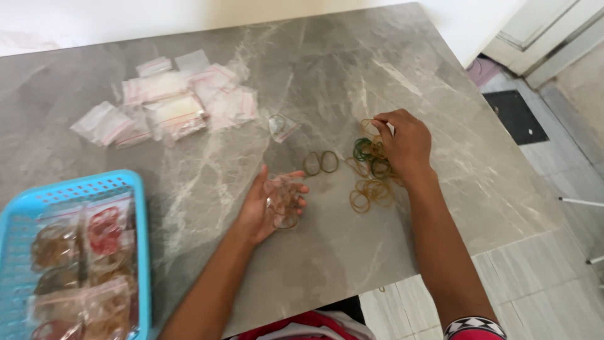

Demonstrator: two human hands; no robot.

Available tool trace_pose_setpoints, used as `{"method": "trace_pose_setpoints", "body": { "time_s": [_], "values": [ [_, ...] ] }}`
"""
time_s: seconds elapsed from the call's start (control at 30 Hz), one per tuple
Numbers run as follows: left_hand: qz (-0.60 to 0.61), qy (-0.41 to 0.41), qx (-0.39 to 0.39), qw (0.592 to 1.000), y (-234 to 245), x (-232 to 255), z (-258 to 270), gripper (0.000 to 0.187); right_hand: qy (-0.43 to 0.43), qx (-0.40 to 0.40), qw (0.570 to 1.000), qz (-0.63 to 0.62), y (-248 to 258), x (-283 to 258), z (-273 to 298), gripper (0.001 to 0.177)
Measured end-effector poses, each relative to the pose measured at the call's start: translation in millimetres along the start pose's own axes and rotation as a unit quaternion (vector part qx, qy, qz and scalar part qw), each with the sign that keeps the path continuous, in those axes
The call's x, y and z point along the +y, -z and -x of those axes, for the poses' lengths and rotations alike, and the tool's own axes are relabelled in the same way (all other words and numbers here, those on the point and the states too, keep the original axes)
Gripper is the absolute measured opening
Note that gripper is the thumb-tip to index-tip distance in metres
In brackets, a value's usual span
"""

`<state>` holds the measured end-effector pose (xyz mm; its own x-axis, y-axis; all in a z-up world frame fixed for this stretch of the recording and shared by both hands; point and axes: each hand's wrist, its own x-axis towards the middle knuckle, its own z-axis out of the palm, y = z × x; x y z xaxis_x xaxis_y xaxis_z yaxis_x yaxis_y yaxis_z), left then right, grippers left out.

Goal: Place rubber bands into small plastic zip-lock bags.

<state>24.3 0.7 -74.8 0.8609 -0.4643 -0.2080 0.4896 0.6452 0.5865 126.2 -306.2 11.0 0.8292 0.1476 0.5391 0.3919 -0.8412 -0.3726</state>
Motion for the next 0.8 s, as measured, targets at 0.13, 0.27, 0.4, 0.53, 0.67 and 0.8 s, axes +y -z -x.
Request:
{"method": "trace_pose_setpoints", "body": {
  "time_s": [0.13,0.27,0.4,0.53,0.67,0.8],
  "values": [
    [0.032,-0.033,-0.004,0.999,5.1,8.3,2.8,0.088,0.014,-0.047,0.998,-0.026,-16.0,-32.0,-4.3,0.011],
    [0.096,-0.084,-0.023,0.992,16.3,23.2,5.5,0.087,-0.031,-0.150,0.967,-0.204,-53.0,-77.8,2.6,0.011],
    [0.121,-0.105,-0.061,0.985,25.4,35.3,10.1,0.089,-0.092,-0.216,0.916,-0.325,-87.1,-112.9,11.0,0.011],
    [0.117,-0.110,-0.079,0.984,36.7,36.9,4.8,0.090,-0.128,-0.215,0.890,-0.381,-101.0,-133.7,22.2,0.016],
    [0.111,-0.104,-0.098,0.984,43.6,36.2,-1.9,0.089,-0.143,-0.188,0.905,-0.353,-111.0,-118.0,30.1,0.015],
    [0.116,-0.082,-0.115,0.983,39.1,39.6,0.1,0.091,-0.159,-0.172,0.905,-0.355,-114.0,-110.1,38.5,0.014]
  ]
}}
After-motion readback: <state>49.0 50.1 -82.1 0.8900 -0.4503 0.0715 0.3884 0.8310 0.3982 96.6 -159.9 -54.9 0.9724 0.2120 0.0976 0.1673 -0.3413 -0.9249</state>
